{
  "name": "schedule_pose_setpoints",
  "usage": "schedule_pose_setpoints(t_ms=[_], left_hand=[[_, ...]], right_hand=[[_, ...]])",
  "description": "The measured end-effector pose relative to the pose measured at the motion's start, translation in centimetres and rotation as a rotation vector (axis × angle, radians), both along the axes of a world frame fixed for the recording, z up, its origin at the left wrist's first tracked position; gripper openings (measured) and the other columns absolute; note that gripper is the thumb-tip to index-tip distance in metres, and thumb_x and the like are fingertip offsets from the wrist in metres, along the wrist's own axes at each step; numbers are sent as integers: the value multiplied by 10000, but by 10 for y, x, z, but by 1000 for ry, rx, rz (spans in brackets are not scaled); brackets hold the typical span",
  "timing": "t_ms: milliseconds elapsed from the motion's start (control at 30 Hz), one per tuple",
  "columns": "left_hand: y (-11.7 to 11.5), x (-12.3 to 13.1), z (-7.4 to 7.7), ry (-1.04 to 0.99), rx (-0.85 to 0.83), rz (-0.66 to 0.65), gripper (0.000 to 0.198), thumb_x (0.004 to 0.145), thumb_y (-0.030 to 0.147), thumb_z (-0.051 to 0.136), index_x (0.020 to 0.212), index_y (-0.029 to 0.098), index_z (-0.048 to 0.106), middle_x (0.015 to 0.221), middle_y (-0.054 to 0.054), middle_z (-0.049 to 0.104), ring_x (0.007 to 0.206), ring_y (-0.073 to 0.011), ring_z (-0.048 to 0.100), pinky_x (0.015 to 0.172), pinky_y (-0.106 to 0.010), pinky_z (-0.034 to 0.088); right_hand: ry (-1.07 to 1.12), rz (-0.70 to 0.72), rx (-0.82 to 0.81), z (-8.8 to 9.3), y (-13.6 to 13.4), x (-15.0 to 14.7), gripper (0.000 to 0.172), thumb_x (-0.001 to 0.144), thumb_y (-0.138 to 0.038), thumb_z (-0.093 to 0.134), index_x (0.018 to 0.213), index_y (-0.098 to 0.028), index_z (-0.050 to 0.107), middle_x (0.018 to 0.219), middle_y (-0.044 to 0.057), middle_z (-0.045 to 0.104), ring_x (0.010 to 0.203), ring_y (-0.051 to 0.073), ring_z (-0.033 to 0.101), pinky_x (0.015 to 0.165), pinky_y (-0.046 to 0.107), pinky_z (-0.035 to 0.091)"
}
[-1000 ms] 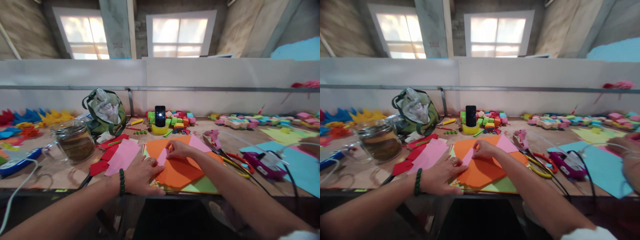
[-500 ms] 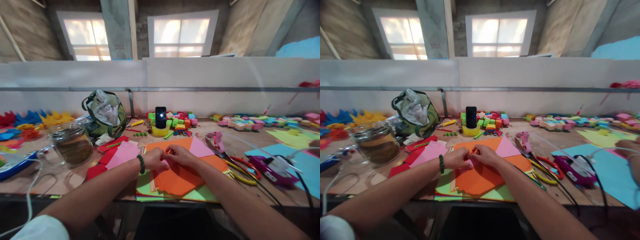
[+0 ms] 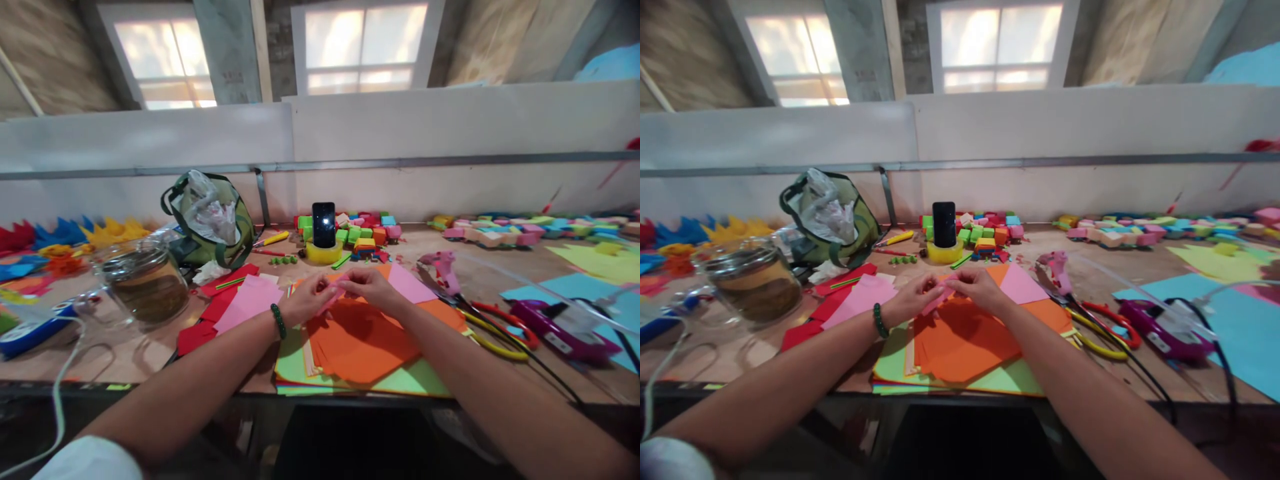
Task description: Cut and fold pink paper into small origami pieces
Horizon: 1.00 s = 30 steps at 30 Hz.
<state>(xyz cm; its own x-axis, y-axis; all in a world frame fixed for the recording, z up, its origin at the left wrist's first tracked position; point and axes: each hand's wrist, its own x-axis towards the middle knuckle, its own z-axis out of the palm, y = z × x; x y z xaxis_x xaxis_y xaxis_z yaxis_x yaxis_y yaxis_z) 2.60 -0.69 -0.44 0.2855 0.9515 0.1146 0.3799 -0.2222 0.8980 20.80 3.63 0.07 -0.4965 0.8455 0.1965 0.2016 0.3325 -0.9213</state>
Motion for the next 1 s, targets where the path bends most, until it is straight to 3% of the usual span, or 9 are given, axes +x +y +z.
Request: schedule_pose_setpoints(t_ms=[67,167,300,467,633,833,1000], left_hand=[[-1,0,3,-124,-226,-93,465,889,598,315,935,166,481,678,-39,620,502,-153,597,493,-310,511],[0,-2,6,-273,-404,-134,523,861,622,388,944,129,541,681,-62,632,497,-138,584,488,-279,496],[0,-1,5,-248,-258,-82,518,798,634,518,916,134,582,667,-12,602,494,-97,550,448,-196,406],[0,0,6,-205,-148,-70,528,812,638,482,852,126,603,701,-28,626,564,-118,561,519,-225,426],[6,-7,7,-142,-21,3,476,829,583,478,672,140,554,613,0,547,575,-117,482,505,-225,354],[10,-8,11,-46,93,44,396,825,493,503,610,159,508,574,24,462,563,-113,416,492,-228,305],[10,-7,8,28,143,35,370,843,469,456,693,151,571,627,15,498,586,-115,437,508,-225,321]], right_hand=[[39,-6,13,2,0,2,401,681,-539,686,782,-151,658,698,7,605,643,127,545,629,276,461],[68,-9,27,5,-1,4,411,694,-551,673,795,-153,675,771,22,628,705,137,566,673,284,476],[67,-4,-3,6,-1,3,426,728,-571,636,803,-154,678,738,23,634,679,134,582,653,281,486],[59,40,-30,7,-2,5,378,720,-500,683,869,-153,681,779,28,653,698,133,592,679,282,482],[45,134,-51,3,0,6,392,656,-393,750,940,-144,646,863,43,664,771,162,610,706,294,477],[8,161,-83,-2,3,5,409,630,-351,743,964,-152,616,770,6,649,690,150,602,632,275,461],[-50,160,-77,2,1,6,287,624,-350,747,778,-145,619,673,-23,597,625,123,546,575,245,402]])
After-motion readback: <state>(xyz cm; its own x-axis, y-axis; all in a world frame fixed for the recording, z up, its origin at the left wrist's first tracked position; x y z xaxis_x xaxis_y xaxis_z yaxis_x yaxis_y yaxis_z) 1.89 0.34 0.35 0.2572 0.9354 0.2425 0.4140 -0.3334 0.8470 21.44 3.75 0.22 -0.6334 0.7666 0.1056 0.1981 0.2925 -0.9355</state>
